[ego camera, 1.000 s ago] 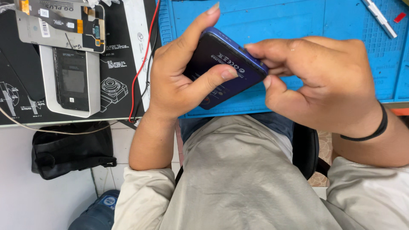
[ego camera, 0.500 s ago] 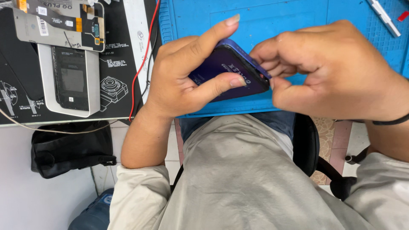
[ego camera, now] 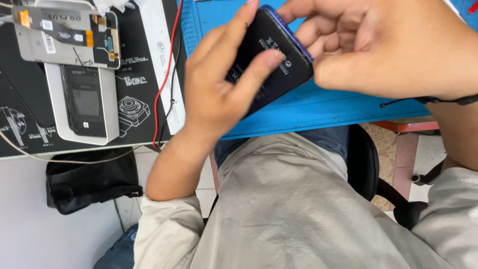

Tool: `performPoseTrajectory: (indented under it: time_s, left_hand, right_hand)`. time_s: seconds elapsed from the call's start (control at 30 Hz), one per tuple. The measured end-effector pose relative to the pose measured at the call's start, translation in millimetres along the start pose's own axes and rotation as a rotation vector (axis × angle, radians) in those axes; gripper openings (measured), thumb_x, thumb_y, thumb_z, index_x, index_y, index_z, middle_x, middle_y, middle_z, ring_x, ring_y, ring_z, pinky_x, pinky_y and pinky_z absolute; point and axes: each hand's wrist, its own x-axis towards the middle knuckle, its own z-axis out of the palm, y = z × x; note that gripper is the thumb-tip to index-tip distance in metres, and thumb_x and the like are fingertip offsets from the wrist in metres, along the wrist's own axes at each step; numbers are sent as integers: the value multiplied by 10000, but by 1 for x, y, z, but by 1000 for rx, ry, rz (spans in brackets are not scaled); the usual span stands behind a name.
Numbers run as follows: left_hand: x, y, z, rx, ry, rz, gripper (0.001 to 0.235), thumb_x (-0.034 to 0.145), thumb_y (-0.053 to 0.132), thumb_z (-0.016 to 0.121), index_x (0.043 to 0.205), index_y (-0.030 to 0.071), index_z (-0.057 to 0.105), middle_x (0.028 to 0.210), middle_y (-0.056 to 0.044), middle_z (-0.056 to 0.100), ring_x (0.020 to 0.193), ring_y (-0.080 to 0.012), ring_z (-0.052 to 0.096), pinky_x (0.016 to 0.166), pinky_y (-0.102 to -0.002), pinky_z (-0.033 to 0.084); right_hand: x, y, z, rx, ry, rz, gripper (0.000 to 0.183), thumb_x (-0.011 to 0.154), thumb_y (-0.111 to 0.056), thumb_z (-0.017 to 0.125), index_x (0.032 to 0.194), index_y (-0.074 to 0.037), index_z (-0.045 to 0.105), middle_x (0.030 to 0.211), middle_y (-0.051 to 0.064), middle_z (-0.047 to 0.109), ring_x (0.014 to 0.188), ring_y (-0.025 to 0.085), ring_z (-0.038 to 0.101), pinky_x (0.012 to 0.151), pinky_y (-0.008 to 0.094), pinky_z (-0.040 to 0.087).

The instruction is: The person reassembles a smartphone by inserting the battery, connecting the display flex cable, and closing the back cover. They use a plastic pry tool to separate and align the back cover, then press the edges to secure it.

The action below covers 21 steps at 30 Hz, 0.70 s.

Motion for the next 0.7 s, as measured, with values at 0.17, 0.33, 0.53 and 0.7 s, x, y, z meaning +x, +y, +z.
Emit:
performPoseTrajectory:
  time_s: [0.17, 0.33, 0.53, 0.7]
  left_hand:
    - [-9, 7, 3, -48, -67, 90, 1043, 853, 277, 979, 1551, 52, 237, 1270, -95, 555, 1161, -196, 583, 1029, -280, 506]
    - [-1, 8, 2, -7, -93, 121, 1089, 860, 248, 1028, 1582, 85, 229, 1201, -66, 580, 1035, -175, 591, 917, -261, 511]
    - [-1, 5, 3, -77, -170, 160, 1277, 835, 200, 994, 1644, 71, 14, 1188, -27, 613, 1035, -151, 617, 922, -247, 513]
    - [-1, 1, 4, 57, -184, 257, 1334, 775, 197, 992, 1637, 53, -17, 1195, -56, 620, 1068, -216, 597, 971, -307, 501]
  right_hand:
    - [-1, 3, -1, 25, -12, -27, 563, 846, 49, 567, 1405, -10, 536, 1069, 36, 701, 965, 69, 678, 842, 220, 556]
    - [1, -3, -4, -24, -66, -94, 540, 856, 46, 604, 1389, -2, 531, 1050, 68, 707, 923, 95, 694, 793, 234, 568]
    - [1, -6, -5, -181, -86, -257, 663, 822, -20, 702, 1438, 12, 459, 1186, 109, 633, 1022, 131, 699, 901, 267, 576]
    - [-12, -17, 1, -421, 72, -255, 423, 817, -5, 703, 1234, 38, 644, 1057, 121, 740, 975, 166, 748, 842, 308, 611]
